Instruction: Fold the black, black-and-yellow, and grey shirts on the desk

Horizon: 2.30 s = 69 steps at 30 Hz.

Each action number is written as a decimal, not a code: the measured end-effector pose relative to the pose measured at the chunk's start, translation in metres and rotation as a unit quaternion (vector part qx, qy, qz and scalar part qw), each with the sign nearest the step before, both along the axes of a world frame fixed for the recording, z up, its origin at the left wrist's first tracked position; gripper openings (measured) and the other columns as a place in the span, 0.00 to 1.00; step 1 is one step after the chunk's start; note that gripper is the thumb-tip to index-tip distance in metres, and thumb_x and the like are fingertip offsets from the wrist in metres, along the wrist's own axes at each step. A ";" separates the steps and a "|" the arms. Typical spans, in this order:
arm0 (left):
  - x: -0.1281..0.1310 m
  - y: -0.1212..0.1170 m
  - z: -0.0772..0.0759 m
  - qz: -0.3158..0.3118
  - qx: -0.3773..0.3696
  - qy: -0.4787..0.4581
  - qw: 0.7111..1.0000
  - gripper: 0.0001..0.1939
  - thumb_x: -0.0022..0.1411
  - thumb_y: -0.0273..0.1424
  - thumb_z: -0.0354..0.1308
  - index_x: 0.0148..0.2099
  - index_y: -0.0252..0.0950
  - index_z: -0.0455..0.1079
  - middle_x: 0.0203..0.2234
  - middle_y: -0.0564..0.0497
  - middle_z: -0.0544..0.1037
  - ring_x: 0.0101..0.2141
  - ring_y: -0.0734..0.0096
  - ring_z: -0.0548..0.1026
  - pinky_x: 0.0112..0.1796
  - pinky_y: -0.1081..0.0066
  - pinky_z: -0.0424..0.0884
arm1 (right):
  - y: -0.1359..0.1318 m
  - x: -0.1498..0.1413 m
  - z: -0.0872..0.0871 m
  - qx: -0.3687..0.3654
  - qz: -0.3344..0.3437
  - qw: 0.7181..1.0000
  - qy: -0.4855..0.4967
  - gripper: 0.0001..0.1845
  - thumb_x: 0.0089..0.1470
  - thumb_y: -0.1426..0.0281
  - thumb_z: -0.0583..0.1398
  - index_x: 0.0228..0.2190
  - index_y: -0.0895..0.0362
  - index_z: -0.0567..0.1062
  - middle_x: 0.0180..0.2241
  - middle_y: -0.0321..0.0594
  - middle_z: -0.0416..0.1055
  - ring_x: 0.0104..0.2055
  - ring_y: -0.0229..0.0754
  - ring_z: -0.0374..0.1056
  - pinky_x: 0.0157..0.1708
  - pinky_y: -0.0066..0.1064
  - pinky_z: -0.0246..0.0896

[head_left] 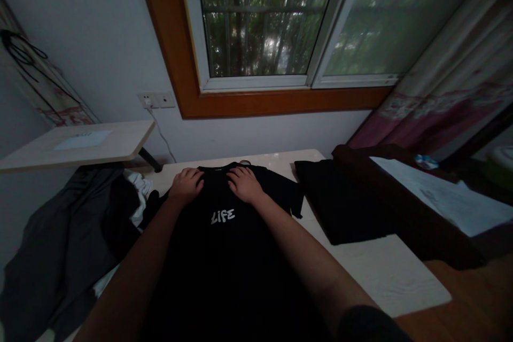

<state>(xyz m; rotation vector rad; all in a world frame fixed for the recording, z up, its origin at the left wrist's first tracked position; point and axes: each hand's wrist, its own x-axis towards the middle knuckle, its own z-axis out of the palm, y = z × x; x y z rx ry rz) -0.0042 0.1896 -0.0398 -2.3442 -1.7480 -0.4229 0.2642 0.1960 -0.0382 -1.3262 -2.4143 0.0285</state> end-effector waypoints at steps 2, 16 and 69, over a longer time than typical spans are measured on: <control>0.000 -0.001 -0.001 0.024 0.000 0.011 1.000 0.21 0.70 0.39 0.48 0.61 0.43 0.71 0.59 0.47 0.74 0.61 0.52 0.65 0.58 0.52 0.63 | -0.002 0.004 0.001 0.010 -0.008 1.000 0.002 0.21 0.68 0.61 0.54 0.58 0.53 0.73 0.60 0.42 0.70 0.65 0.51 0.57 0.68 0.47 0.45; -0.003 -0.005 -0.007 0.060 -0.058 0.004 0.997 0.25 0.72 0.38 0.45 0.68 0.49 0.64 0.69 0.50 0.63 0.67 0.49 0.59 0.63 0.39 0.55 | -0.005 0.030 -0.003 0.004 -0.036 0.999 0.019 0.25 0.68 0.63 0.54 0.62 0.56 0.69 0.65 0.47 0.64 0.67 0.50 0.59 0.67 0.45 0.50; -0.023 -0.062 -0.025 0.110 -0.028 0.019 0.993 0.27 0.73 0.40 0.42 0.69 0.39 0.61 0.69 0.42 0.61 0.69 0.55 0.58 0.67 0.47 0.50 | -0.067 0.155 0.005 -0.083 -0.283 0.955 -0.031 0.23 0.63 0.63 0.58 0.55 0.63 0.75 0.51 0.59 0.68 0.55 0.58 0.67 0.57 0.45 0.60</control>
